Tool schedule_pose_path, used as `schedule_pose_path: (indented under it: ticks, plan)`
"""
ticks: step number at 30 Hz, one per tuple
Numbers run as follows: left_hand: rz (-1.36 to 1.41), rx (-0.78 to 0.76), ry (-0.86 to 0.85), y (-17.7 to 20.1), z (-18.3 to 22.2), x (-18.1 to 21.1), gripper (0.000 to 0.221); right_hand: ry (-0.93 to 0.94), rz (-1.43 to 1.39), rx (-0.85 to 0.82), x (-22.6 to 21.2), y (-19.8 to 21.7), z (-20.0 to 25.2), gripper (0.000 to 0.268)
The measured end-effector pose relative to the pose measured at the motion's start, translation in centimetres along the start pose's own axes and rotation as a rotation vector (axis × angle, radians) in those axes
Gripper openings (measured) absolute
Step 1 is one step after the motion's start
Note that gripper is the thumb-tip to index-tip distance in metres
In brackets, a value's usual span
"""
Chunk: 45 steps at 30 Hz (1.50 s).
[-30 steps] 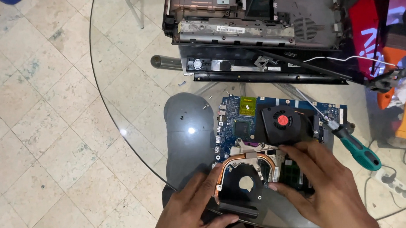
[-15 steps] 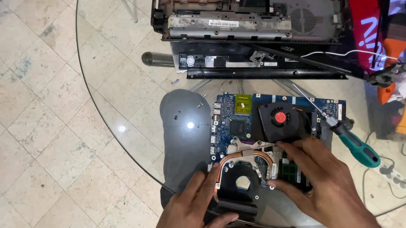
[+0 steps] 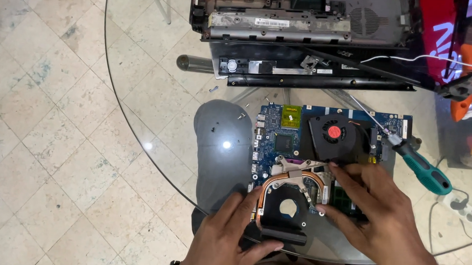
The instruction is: Cleaning a laptop heatsink with a brush and attempting to reinstall it onto the motherboard.
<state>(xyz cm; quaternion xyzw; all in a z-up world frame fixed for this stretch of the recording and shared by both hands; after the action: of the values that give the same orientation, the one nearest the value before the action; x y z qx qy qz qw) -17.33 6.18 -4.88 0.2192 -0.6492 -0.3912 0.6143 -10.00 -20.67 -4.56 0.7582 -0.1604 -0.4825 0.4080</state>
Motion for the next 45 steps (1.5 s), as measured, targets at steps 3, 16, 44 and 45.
schedule_pose_path:
  ticks: [3,16,44,45]
  plan:
    - [-0.039,0.041,-0.018,-0.1,0.2,0.0,0.087,0.004,0.038,0.001,0.0,-0.1,0.1,0.074]
    - [-0.005,-0.045,-0.031,0.1,0.1,-0.3,0.094,0.006,0.081,-0.037,0.3,0.2,0.0,0.081]
    - [-0.064,-0.254,0.016,0.9,-0.6,-0.4,0.097,0.057,0.057,-0.026,-0.3,0.2,-0.9,0.070]
    - [-0.079,-0.255,0.019,0.8,-0.6,-0.5,0.096,0.072,0.061,-0.035,-0.2,0.2,-0.9,0.071]
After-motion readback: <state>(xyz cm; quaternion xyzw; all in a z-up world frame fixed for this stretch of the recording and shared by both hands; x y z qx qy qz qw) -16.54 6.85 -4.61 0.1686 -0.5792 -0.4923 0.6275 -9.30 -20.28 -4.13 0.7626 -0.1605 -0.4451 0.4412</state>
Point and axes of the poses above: each hand's wrist, its own z-axis away from the middle knuckle, its own y-axis out of the back of the hand, x = y × z, the point moved 1 cm from there along -z, towards the middle knuckle, and after that the axes turned 7 degrees about -z, right-handed, at the moved point
